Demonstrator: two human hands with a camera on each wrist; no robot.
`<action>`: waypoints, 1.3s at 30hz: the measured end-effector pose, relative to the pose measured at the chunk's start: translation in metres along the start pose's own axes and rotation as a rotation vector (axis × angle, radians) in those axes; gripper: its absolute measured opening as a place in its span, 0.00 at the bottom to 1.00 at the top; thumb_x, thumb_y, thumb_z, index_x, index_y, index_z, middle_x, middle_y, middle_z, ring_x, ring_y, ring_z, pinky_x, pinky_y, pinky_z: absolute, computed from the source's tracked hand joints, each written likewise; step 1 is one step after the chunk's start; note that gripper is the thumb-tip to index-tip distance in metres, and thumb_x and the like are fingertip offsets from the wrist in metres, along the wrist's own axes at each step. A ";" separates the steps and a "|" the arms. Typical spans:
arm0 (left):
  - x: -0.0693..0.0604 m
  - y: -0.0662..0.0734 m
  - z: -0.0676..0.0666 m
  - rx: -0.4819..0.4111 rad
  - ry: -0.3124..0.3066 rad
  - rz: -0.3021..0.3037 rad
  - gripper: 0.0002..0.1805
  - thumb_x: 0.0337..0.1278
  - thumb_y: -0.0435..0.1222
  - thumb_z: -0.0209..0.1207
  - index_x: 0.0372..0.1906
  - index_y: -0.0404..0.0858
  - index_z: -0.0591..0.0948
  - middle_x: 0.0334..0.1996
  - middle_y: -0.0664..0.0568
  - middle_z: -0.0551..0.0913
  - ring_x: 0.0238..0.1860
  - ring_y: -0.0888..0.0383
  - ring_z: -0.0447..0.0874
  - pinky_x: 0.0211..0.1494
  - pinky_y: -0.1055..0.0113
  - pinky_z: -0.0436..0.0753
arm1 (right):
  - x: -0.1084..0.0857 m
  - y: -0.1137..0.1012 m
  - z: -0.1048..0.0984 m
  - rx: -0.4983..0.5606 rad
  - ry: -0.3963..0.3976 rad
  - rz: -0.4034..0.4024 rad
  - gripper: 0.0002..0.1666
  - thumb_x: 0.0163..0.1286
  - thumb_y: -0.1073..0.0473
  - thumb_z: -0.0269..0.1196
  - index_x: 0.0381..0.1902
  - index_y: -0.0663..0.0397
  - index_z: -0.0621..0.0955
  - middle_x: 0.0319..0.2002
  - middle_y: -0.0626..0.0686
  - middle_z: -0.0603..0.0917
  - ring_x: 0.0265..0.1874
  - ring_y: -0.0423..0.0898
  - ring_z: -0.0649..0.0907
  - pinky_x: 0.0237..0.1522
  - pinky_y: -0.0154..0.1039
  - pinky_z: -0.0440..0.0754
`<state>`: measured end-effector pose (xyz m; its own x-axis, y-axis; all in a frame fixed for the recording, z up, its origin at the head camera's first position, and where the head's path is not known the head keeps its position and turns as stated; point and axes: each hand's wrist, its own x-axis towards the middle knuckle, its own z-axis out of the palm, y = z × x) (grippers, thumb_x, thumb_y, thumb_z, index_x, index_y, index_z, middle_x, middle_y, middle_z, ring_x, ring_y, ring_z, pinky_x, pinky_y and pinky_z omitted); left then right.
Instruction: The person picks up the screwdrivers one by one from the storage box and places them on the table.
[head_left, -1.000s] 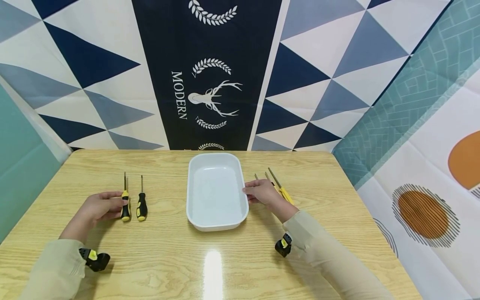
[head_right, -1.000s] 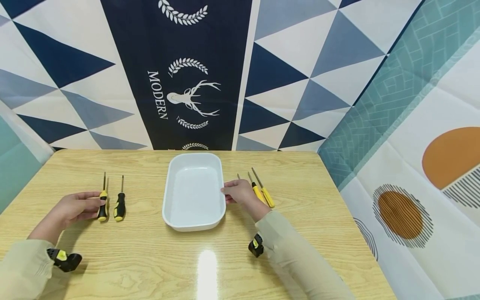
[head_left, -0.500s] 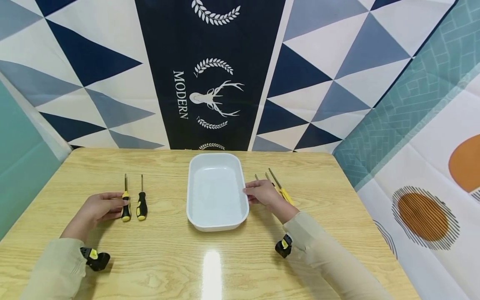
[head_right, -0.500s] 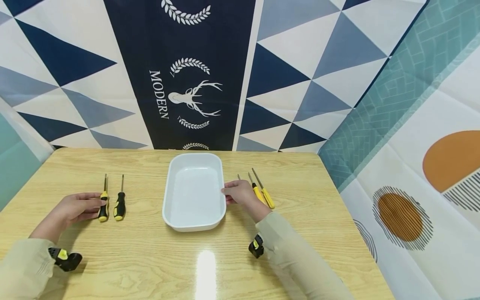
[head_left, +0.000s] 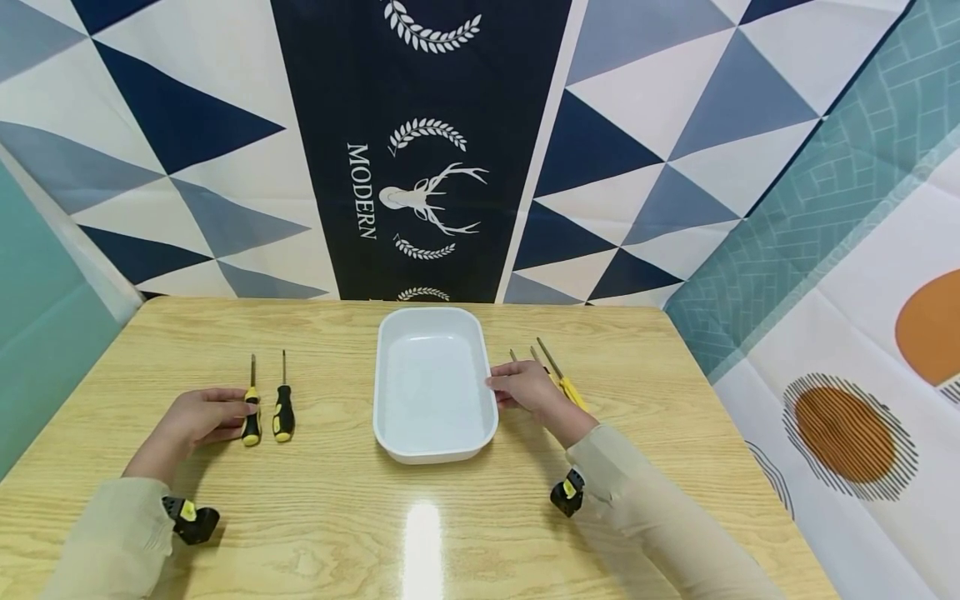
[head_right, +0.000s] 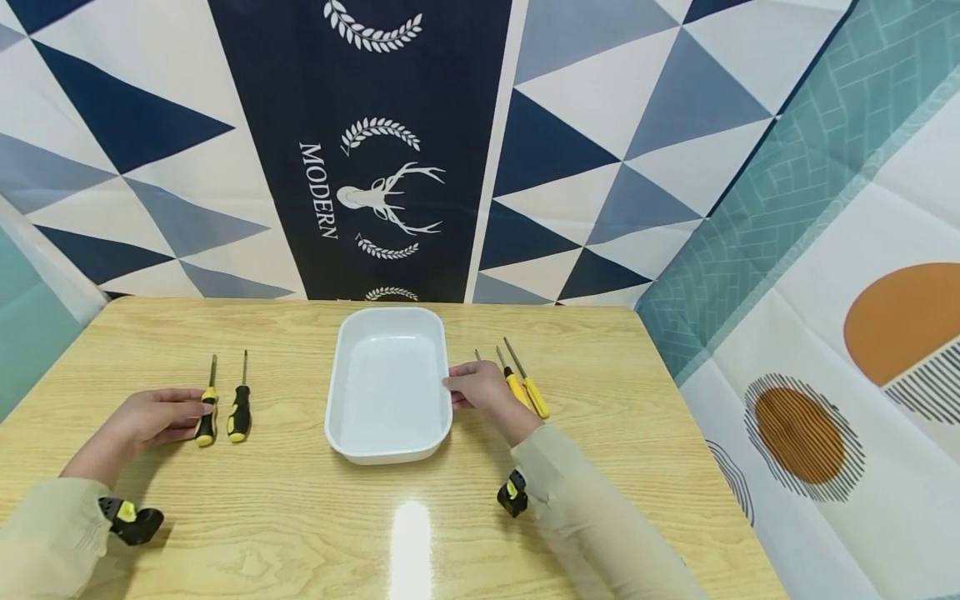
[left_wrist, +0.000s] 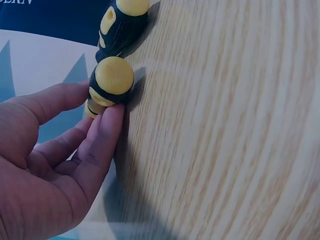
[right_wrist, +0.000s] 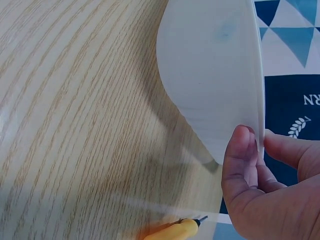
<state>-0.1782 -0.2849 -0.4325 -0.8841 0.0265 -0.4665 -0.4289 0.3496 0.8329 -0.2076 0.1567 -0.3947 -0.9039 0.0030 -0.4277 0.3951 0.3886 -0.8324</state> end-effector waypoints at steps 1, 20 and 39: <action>0.000 0.000 0.000 0.009 0.003 0.000 0.40 0.57 0.40 0.61 0.66 0.22 0.58 0.31 0.65 0.77 0.31 0.70 0.79 0.40 0.70 0.85 | 0.000 0.000 0.000 0.002 0.002 0.001 0.17 0.64 0.62 0.62 0.50 0.64 0.78 0.31 0.54 0.83 0.25 0.41 0.81 0.40 0.40 0.85; 0.000 0.003 0.000 0.063 0.050 -0.032 0.36 0.57 0.41 0.61 0.62 0.22 0.64 0.33 0.57 0.79 0.29 0.66 0.80 0.35 0.68 0.86 | 0.001 0.000 0.001 -0.001 0.001 0.002 0.17 0.65 0.61 0.61 0.50 0.63 0.78 0.32 0.55 0.83 0.25 0.41 0.81 0.35 0.35 0.84; -0.007 0.035 0.006 0.024 0.176 0.125 0.46 0.64 0.53 0.49 0.72 0.29 0.44 0.59 0.32 0.63 0.55 0.44 0.73 0.48 0.65 0.84 | 0.005 0.005 -0.004 0.047 -0.026 -0.026 0.20 0.64 0.60 0.62 0.52 0.66 0.78 0.32 0.54 0.84 0.25 0.40 0.82 0.36 0.37 0.86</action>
